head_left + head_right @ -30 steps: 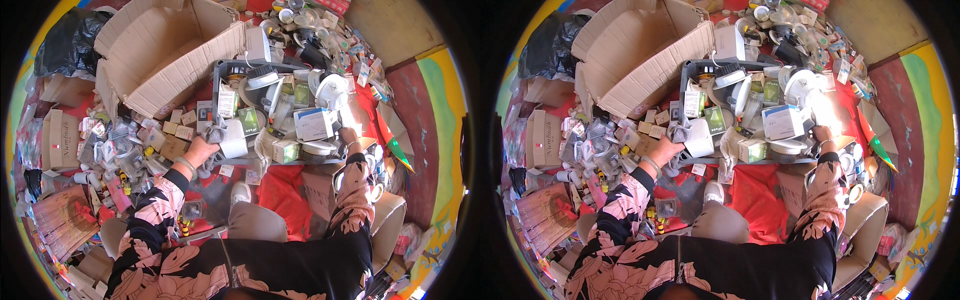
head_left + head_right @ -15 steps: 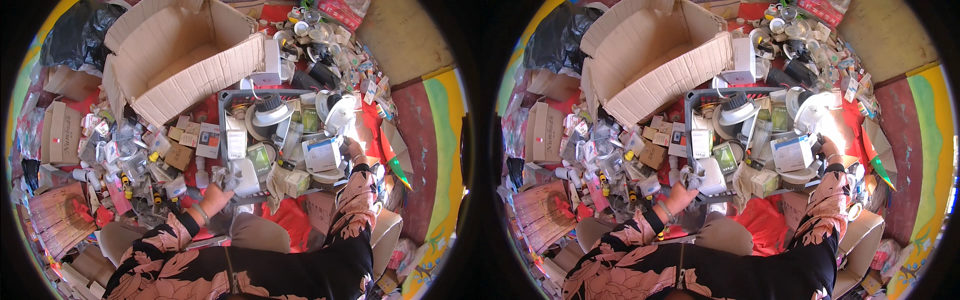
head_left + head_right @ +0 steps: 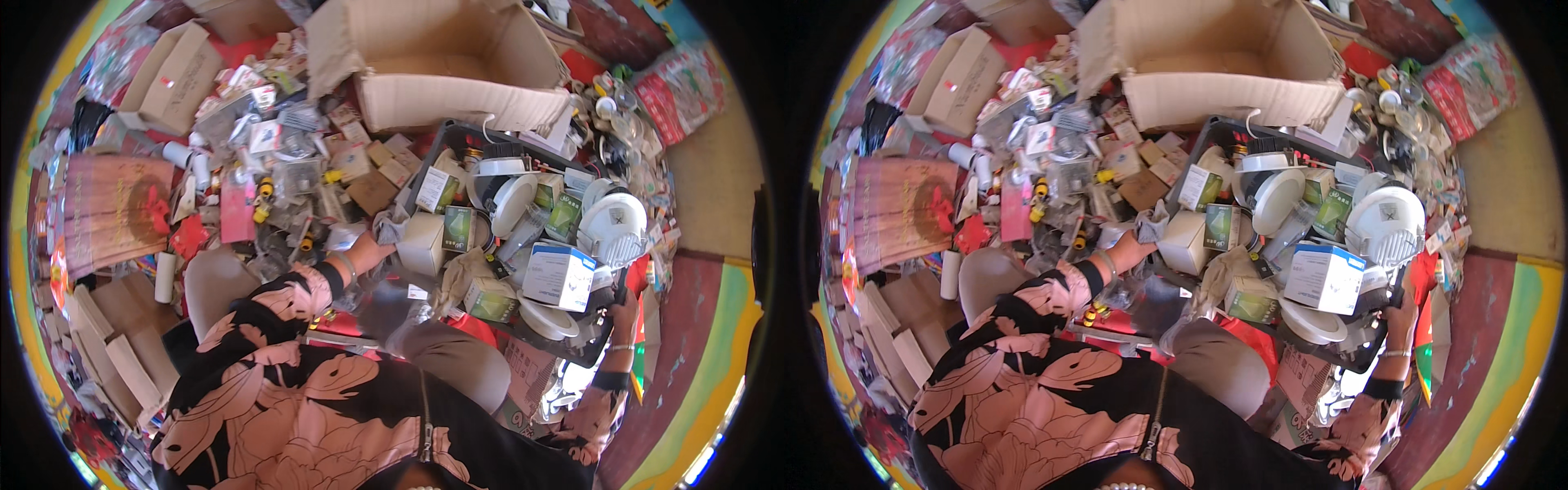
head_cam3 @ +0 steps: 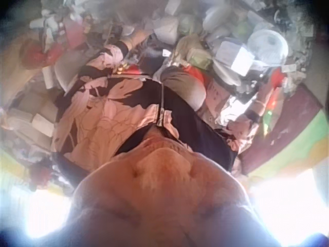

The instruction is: The person sits on the floor and wipes various small items, including a black electronic device and a white cylindrical object, using a grey cloth. They then move a plastic crate and continue wiping other items from the surrounding boxes.

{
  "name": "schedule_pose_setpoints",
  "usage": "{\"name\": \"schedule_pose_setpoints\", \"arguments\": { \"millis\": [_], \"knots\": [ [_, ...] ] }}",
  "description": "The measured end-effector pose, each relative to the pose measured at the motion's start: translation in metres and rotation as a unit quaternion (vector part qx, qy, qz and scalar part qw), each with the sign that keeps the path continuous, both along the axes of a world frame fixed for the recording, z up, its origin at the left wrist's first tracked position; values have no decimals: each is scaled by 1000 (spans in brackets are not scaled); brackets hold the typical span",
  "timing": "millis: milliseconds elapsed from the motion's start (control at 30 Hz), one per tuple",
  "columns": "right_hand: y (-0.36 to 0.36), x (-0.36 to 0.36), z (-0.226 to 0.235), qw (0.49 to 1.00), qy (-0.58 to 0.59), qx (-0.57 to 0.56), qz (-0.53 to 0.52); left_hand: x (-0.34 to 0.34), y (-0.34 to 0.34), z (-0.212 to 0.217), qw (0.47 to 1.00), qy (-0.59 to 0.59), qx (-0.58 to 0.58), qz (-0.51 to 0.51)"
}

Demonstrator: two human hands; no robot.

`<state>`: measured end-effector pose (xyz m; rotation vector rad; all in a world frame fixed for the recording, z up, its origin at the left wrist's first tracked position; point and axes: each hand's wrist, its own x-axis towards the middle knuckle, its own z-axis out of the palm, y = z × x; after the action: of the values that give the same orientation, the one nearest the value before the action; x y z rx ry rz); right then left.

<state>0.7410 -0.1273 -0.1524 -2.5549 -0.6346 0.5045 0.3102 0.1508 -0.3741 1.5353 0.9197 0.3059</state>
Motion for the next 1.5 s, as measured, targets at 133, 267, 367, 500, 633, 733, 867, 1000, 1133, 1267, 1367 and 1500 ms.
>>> {"name": "schedule_pose_setpoints", "arguments": {
  "millis": [133, 267, 367, 500, 633, 733, 867, 1000, 1133, 1267, 1367, 1500],
  "knots": [
    [14, -65, 40, 995, -92, -3, 49, -48, 11, 11, 969, 194, -113, 100],
    [42, -148, 86, 993, -103, -29, 58, -91, 23, -46, 951, 127, -119, 255],
    [84, -209, 104, 971, -206, -91, 81, -99, 34, 27, 926, 87, -94, 356],
    [117, -236, 106, 956, -260, -124, 49, -92, 31, 100, 900, -132, -18, 416],
    [155, -280, 110, 959, -274, -49, 55, -91, 8, 160, 957, -144, 59, 243],
    [171, -300, 100, 942, -320, -39, 89, -88, -17, 190, 939, -250, 166, 168],
    [167, -325, 103, 928, -356, -20, 104, -107, -32, 188, 967, -209, 81, 121],
    [155, -341, 100, 926, -357, -16, 126, -101, -73, 211, 941, -305, 54, 137],
    [153, -355, 102, 922, -361, -2, 140, -95, -102, 234, 914, -404, 38, 23],
    [163, -363, 101, 914, -364, 3, 182, -92, -95, 249, 923, -303, 236, -15],
    [176, -374, 100, 909, -355, 11, 217, -99, -83, 264, 896, -269, 353, 29],
    [207, -411, 99, 864, -360, 32, 350, -121, -62, 263, 941, -238, 200, 134]
  ]
}}
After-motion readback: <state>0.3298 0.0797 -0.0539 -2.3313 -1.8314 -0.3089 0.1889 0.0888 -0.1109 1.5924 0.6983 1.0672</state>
